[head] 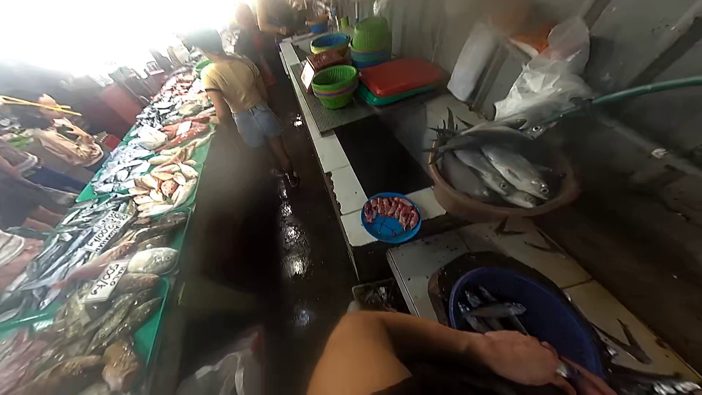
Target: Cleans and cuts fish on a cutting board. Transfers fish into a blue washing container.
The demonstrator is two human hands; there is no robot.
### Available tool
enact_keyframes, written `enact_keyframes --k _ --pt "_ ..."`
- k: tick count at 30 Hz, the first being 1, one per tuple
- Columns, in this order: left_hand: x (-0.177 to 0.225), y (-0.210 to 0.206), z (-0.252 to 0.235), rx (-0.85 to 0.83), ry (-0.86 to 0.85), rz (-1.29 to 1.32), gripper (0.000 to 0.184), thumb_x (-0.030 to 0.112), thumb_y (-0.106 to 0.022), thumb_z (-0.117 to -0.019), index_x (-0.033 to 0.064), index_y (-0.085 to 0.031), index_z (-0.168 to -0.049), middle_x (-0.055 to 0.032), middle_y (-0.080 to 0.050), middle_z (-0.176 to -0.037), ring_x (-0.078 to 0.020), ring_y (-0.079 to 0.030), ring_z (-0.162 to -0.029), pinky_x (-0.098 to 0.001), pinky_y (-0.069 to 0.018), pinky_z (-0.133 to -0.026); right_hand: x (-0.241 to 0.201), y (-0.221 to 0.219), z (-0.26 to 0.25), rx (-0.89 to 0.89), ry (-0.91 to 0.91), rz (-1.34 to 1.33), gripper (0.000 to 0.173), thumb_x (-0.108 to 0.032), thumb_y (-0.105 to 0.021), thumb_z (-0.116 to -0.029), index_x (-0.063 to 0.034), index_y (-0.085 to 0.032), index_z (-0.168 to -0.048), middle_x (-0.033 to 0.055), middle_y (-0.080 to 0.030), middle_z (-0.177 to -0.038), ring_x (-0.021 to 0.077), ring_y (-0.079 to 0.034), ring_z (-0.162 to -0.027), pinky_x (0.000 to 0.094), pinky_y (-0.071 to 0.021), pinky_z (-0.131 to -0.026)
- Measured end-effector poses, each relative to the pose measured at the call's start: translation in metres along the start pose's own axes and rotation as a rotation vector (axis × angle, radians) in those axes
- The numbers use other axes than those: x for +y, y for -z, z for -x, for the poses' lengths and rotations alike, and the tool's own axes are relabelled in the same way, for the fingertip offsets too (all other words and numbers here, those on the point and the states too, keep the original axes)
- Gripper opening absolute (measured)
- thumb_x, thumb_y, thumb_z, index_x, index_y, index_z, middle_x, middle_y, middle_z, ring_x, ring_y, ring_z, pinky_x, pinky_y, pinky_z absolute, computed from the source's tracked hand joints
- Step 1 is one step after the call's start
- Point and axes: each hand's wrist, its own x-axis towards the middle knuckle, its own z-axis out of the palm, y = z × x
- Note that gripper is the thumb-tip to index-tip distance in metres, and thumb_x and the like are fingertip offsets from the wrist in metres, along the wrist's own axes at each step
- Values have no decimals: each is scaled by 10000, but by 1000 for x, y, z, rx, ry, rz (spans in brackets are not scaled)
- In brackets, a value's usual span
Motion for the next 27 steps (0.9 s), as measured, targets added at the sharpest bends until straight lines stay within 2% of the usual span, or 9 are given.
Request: enact_keyframes --k 3,6,9,12,16,18,22,24,27 --pt "0 -6 -2 22 3 176 432 378 -538 -1066 -23 -699 -1066 -195 -713 -1006 -344 -700 -992 -549 -563 -855 -8 -16 4 106 120 142 256 -41 -534 -1003 17 -652 -1222 -43 -717 -980 26 -673 -797 254 -601 -760" --pt "4 -2 -3 -15 -22 181 422 346 -472 -1094 -15 -687 -1055 -183 -705 -972 -335 -700 -965 -536 -567 -831 -5 -22 4 214 343 242 325 11 -478 -973 84 -623 -1254 -5 -702 -1012 -14 -656 -810 205 -585 -777" --pt "5 -3 -3 -19 -45 186 441 342 -437 -1106 -16 -688 -1044 -177 -702 -955 -328 -697 -958 -528 -561 -823 0 -12 4 260 457 421 405 -26 -584 -972 135 -571 -1344 210 -690 -1171 76 -691 -963 244 -579 -899" --pt "-1 -4 -2 10 -56 192 414 296 -445 -1104 -17 -699 -1008 -175 -703 -915 -332 -700 -923 -530 -560 -802 2 -10 3 277 427 505 534 -58 -694 -941 113 -497 -1408 195 -709 -1042 78 -711 -833 254 -613 -795" --pt "-6 -9 -4 34 -22 238 467 324 -422 -1109 -32 -684 -960 -185 -696 -889 -338 -700 -905 -532 -557 -794 13 -16 -4 411 624 707 484 -50 -694 -933 113 -544 -1363 198 -705 -1016 139 -696 -865 272 -583 -842" --pt "-7 -14 -6 75 -6 266 466 319 -424 -1108 -39 -682 -958 -189 -696 -886 -339 -701 -902 -529 -559 -794 19 -19 -4 410 721 873 411 -80 -614 -987 72 -592 -1369 222 -720 -1089 242 -722 -967 361 -578 -922" --pt "-6 -13 -11 145 7 293 443 305 -439 -1099 -33 -678 -941 -180 -689 -869 -329 -699 -887 -522 -559 -780 15 -36 0 346 637 916 531 -152 -532 -1058 -6 -419 -1556 235 -599 -1436 302 -661 -1256 444 -524 -1076" --pt "-5 -12 -11 151 -6 318 476 321 -431 -1104 -44 -668 -910 -186 -681 -852 -330 -697 -875 -522 -559 -773 20 -31 -5 333 663 700 617 -110 -573 -1017 82 -332 -1552 289 -564 -1415 241 -684 -1164 346 -551 -1025" --pt "-7 -20 -15 158 -51 361 496 331 -434 -1103 -51 -663 -884 -191 -675 -827 -341 -694 -855 -531 -555 -761 24 -33 -10 388 730 389 577 -27 -580 -978 175 -307 -1446 161 -639 -1113 39 -672 -920 216 -570 -872"
